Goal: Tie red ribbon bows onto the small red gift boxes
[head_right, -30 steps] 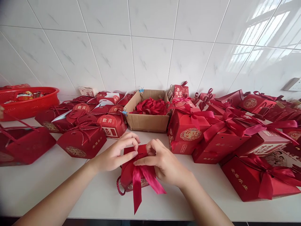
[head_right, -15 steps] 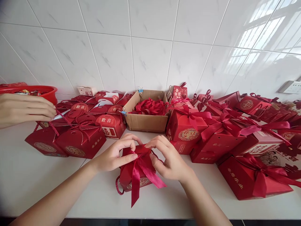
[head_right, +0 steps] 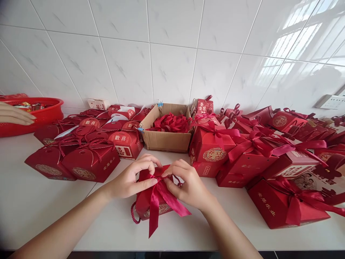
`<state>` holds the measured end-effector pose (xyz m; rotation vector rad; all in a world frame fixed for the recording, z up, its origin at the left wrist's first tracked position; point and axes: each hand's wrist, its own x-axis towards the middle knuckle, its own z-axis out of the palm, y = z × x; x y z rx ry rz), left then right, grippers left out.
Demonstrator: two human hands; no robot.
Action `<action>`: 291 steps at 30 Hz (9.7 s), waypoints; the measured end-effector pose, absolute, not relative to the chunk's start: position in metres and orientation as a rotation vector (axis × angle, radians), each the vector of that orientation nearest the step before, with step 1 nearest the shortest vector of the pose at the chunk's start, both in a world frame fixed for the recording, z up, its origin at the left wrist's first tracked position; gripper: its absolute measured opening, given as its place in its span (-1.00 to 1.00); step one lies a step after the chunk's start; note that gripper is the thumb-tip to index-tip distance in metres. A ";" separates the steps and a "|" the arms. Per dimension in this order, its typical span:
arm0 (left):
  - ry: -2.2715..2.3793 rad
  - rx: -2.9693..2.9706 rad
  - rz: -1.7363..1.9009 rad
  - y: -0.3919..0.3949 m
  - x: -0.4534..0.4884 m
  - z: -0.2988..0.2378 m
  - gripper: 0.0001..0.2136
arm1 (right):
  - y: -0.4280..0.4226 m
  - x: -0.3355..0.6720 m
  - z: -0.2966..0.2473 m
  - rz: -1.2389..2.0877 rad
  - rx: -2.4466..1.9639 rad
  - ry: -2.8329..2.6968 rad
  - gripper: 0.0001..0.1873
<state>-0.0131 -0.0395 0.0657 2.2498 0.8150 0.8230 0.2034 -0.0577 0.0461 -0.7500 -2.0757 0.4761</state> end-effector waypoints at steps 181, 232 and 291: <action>0.929 1.876 0.825 -0.052 0.002 0.060 -0.65 | -0.057 0.206 0.037 -0.216 -0.568 -2.095 -0.74; 0.877 1.601 0.920 -0.041 0.001 0.056 -0.59 | -0.055 0.206 0.039 -0.004 -0.609 -2.342 -0.73; 1.664 2.101 0.888 -0.134 -0.111 -0.003 -0.70 | -0.104 0.219 0.009 1.105 -0.904 -1.974 0.16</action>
